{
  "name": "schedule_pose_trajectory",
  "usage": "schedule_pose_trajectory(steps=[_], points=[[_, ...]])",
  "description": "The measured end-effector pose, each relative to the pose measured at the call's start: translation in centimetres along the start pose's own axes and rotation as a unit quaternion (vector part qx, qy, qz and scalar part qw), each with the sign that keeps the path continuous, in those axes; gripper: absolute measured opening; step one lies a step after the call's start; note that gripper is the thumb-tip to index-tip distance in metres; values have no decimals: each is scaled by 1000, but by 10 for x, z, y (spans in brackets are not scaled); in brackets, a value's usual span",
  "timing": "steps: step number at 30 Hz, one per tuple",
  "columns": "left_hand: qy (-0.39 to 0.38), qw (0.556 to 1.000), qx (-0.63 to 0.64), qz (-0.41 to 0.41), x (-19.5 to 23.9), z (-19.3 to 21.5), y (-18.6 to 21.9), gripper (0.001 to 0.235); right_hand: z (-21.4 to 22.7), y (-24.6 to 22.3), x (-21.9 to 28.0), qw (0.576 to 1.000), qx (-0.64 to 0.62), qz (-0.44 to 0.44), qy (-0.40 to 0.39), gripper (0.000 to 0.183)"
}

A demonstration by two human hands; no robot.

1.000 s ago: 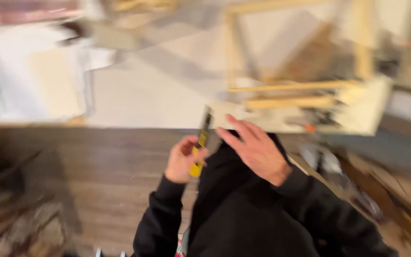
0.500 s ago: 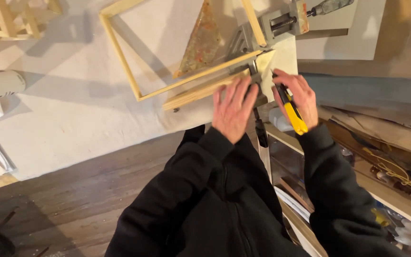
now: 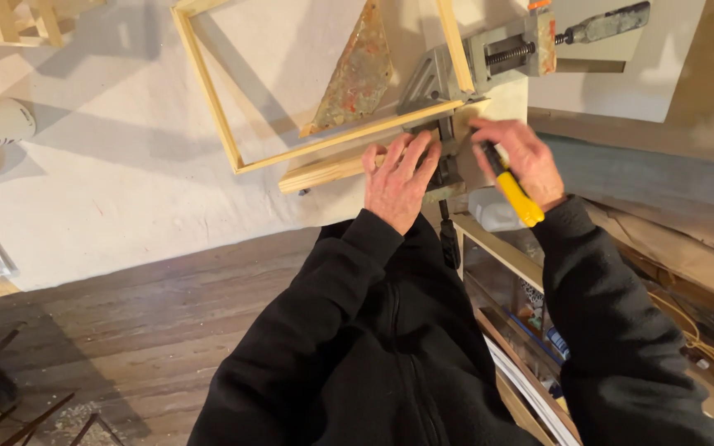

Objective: The person applies wood glue from a bottle along the mitered edge of a wooden frame rail, then fits the rail into a picture frame corner. They set the frame in a corner clamping vise, tap the joint with a hammer, and turn the clamp handle to tighten the corner joint.

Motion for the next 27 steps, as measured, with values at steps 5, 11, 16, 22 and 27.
schedule_pose_trajectory(steps=[5, 11, 16, 22, 27], points=[[0, 1000, 8, -5, -2, 2, -1, 41, -4, 1, 0, 1000, -12, -17, -10, 31], [-18, 1000, -12, -3, 1, 3, 0, 43, -6, 4, -1, 1000, 3, 0, 12, 28], [-25, 1000, 13, 13, -1, 2, 0, 42, -2, 0, -5, 999, 28, 36, 18, 31], [-3, 1000, 7, 5, 5, -7, -2, 39, -11, 7, -5, 1000, -1, 8, 10, 30], [-8, 1000, 3, -4, 5, -10, -4, 41, -6, 0, -5, 1000, 1, 5, 13, 31]])
Point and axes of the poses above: each hand's wrist, its own x-axis away from the middle knuckle, its own z-axis out of the back of the hand, y = z × x, the point moved 2 cm from there along -x, towards the middle knuckle, and after that the axes turned 13 degrees about -z, right-handed, at the moved point
